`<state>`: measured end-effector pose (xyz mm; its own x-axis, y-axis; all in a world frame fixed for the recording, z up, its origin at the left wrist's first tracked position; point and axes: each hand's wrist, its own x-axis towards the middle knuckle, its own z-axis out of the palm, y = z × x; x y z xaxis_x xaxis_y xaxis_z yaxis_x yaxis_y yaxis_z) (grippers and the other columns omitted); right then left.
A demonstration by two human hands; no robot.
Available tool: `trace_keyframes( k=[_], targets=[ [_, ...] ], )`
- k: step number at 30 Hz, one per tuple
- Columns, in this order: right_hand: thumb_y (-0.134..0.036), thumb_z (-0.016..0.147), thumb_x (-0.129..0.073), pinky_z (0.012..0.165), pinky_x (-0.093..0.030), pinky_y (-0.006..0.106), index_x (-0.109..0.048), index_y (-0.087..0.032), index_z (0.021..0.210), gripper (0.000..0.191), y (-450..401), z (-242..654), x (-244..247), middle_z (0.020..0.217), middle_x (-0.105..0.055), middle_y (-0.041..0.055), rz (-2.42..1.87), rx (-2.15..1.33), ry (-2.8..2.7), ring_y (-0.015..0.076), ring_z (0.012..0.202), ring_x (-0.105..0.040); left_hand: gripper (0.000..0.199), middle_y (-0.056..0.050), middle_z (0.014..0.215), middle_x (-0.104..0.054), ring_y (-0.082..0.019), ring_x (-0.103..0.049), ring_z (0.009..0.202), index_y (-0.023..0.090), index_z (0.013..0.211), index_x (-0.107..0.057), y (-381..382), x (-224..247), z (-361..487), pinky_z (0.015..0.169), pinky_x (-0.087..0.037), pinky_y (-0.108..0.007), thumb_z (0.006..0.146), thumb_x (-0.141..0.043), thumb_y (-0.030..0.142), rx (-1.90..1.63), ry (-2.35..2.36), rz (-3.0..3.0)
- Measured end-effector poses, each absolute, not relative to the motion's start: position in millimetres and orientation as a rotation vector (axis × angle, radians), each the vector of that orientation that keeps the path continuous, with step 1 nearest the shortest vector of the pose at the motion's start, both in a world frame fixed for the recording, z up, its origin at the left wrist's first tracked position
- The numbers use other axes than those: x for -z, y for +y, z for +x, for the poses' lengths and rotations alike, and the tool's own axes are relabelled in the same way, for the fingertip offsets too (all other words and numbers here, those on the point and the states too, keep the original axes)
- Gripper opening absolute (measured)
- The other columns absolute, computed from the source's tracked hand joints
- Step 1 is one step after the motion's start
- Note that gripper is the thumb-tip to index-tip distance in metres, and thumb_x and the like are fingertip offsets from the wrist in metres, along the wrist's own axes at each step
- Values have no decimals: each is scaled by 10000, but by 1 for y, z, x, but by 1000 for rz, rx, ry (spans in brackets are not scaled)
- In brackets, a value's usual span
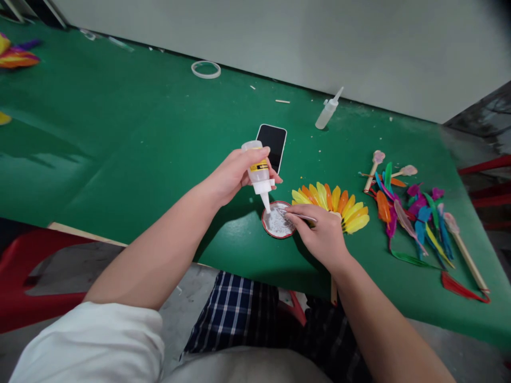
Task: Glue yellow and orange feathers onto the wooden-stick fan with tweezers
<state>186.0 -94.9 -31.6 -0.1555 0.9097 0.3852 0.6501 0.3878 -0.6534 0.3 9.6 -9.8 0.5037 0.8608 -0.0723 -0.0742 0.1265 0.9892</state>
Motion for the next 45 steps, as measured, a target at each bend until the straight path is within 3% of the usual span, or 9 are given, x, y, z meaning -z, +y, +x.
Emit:
trace_keyframes(
  k=[35,45],
  targets=[
    [-207,831,-568,760,-547,311,-701,-224,866,138,-95,186,32,842,-735,21,-1343,-434,-1899,173,807,-687,524,-96,722,-688,-218,-672,747,129,937,-599,8,8,0,747,-541,-343,772,-438,600,-789,798,1260],
    [-205,834,-569,765,-545,303,-692,-219,871,130,-95,186,32,853,-736,18,-1350,-418,-1911,168,814,-686,490,-108,740,-691,-178,-657,645,109,790,-586,9,6,1,673,-540,-316,760,-465,583,-792,812,1248]
  ],
)
